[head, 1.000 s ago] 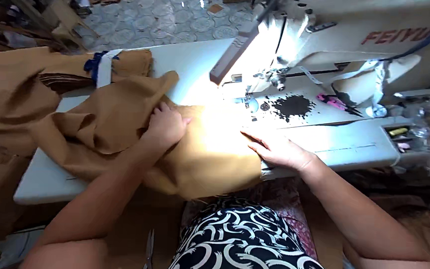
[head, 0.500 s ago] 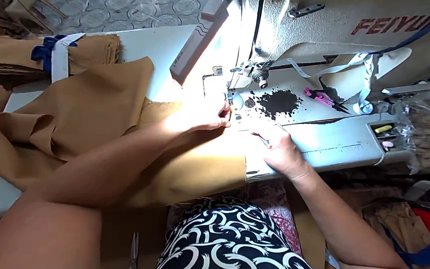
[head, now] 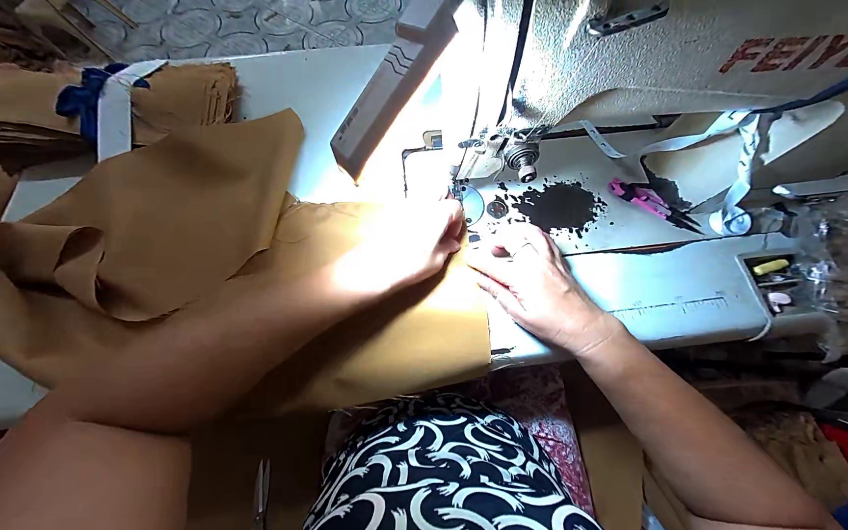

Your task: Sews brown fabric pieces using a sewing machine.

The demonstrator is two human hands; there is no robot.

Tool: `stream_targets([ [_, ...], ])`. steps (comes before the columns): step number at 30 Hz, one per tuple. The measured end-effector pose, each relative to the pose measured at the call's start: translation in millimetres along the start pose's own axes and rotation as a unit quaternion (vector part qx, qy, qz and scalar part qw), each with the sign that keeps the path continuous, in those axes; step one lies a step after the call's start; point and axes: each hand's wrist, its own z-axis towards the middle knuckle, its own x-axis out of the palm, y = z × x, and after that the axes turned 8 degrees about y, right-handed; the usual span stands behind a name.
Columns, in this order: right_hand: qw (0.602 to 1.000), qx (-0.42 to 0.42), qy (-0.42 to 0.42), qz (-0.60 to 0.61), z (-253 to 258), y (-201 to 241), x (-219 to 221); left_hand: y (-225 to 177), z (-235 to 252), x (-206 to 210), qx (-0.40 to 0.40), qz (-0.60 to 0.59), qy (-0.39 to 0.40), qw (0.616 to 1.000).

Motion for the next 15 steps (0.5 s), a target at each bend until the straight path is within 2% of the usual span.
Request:
stream_targets([
  [2, 0.999, -0.046, 0.011, 0.002, 3.6, -5.8, -1.7, -4.0, -20.4, 30.0, 0.062, 0.056, -0.121, 0.989],
  [3, 0.998, -0.060, 0.022, 0.008, 5.4, -8.2, -2.7, -14.6, -31.2, 38.0, 0.054, 0.065, -0.129, 0.988],
  [5, 0.996, -0.077, 0.042, 0.015, 8.3, -11.2, -3.8, -32.3, -52.3, 46.7, 0.011, 0.051, -0.083, 0.995],
  [7, 0.995, -0.087, 0.045, 0.019, 11.0, -12.6, -4.0, -28.3, -62.9, 53.3, 0.002, 0.030, -0.059, 0.998],
  [15, 0.994, -0.088, 0.052, 0.026, 25.3, -20.7, -13.1, -13.5, -55.1, 47.5, 0.013, 0.023, -0.055, 0.998],
])
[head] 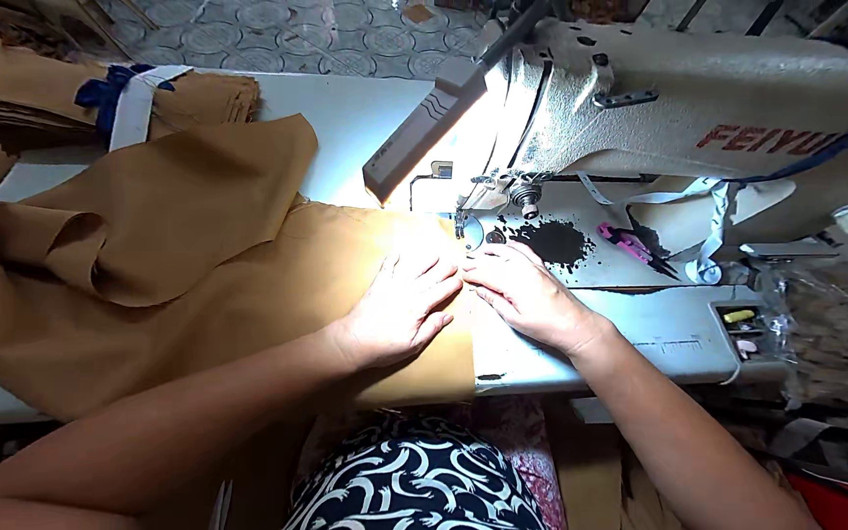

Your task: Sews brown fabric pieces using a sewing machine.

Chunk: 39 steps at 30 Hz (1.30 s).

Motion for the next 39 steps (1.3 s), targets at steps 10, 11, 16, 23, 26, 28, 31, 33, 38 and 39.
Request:
stream_targets([
  [10, 0.999, 0.042, 0.001, -0.007, 32.0, -31.0, -2.4, 40.0, 41.9, -15.4, -0.023, 0.001, 0.039, 0.999],
  [11, 0.999, 0.047, 0.005, -0.004, 33.0, -31.2, -3.0, 42.4, 44.6, -17.1, -0.026, -0.001, 0.044, 0.999],
  [16, 0.997, 0.074, 0.030, 0.005, 28.2, -23.8, -3.4, 31.4, 40.0, -28.9, -0.031, 0.015, 0.087, 0.996],
  [23, 0.991, 0.117, -0.062, -0.015, -3.2, 1.7, 7.3, 6.9, 20.8, -19.7, 0.095, 0.009, -0.052, 0.994],
  [26, 0.990, 0.101, -0.096, -0.011, -11.5, 14.8, 14.6, 13.8, 21.8, -28.0, 0.125, -0.016, -0.055, 0.990],
  [28, 0.993, 0.086, -0.082, -0.007, -13.2, 20.1, 18.8, 15.4, 23.3, -33.2, 0.139, -0.017, -0.048, 0.989],
  [31, 0.996, 0.078, -0.045, -0.016, -11.6, 23.6, 19.3, 17.1, 25.3, -35.0, 0.156, -0.010, -0.039, 0.987],
  [33, 0.996, 0.073, -0.051, -0.032, -10.6, 22.7, 17.5, 16.3, 26.2, -35.4, 0.153, 0.003, -0.026, 0.988],
  [38, 0.997, 0.062, -0.055, 0.008, -13.8, 18.8, 14.9, 8.4, 23.8, -32.6, 0.108, 0.047, 0.025, 0.993],
  [39, 0.997, 0.056, -0.057, 0.018, -14.2, 17.5, 15.1, 6.7, 23.3, -30.3, 0.107, 0.047, 0.021, 0.993],
])
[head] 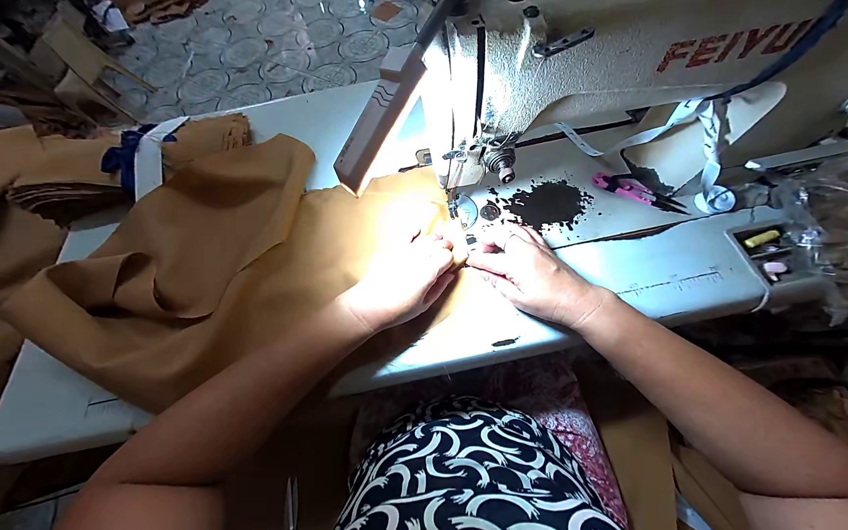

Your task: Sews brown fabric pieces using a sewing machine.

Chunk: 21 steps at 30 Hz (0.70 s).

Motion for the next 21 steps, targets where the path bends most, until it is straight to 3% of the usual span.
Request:
stream_targets([
  [11, 0.993, -0.117, 0.007, 0.021, 9.9, -21.2, -7.2, -19.4, -20.2, 23.3, -0.109, -0.064, -0.010, 0.992],
  [21, 0.994, -0.108, 0.020, 0.014, 16.8, -18.9, -14.0, -9.4, -28.9, 12.8, -0.073, -0.122, -0.023, 0.990],
])
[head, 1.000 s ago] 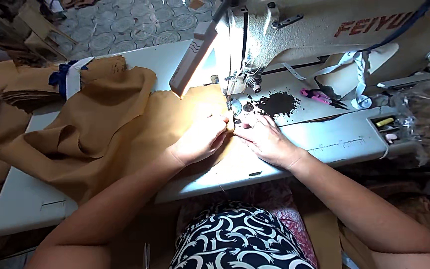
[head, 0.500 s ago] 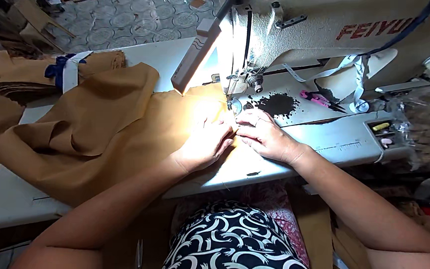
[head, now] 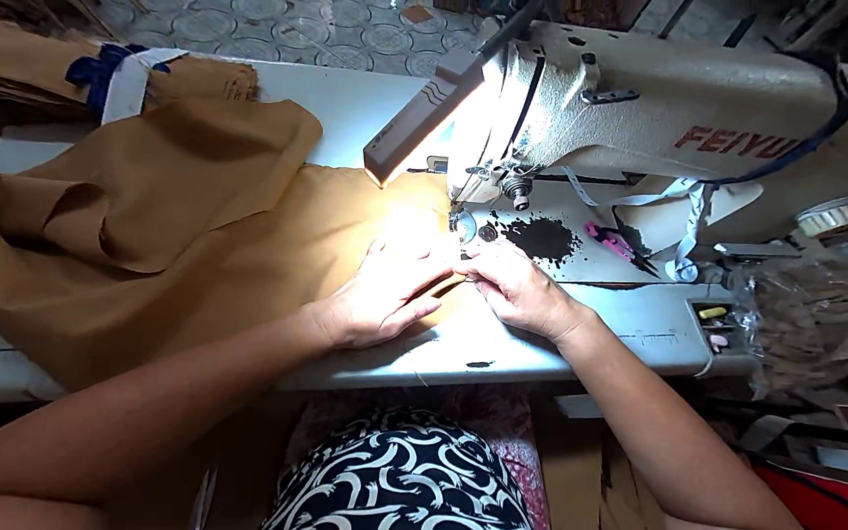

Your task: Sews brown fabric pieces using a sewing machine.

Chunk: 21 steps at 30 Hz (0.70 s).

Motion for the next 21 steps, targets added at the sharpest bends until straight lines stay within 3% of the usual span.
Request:
stream_targets([
  [7, 1.000, 0.011, -0.007, 0.027, 5.5, -3.4, -2.2, 10.5, 0.8, -7.3, 0.001, 0.009, 0.071, 0.997],
  [16, 0.998, 0.064, 0.007, -0.017, 32.3, -13.7, -4.2, 66.9, 39.1, -20.8, 0.042, 0.063, 0.066, 0.995],
  [21, 0.997, 0.059, 0.021, -0.043, 17.1, 0.4, -7.9, 72.4, 56.2, -43.0, 0.010, 0.052, 0.106, 0.993],
])
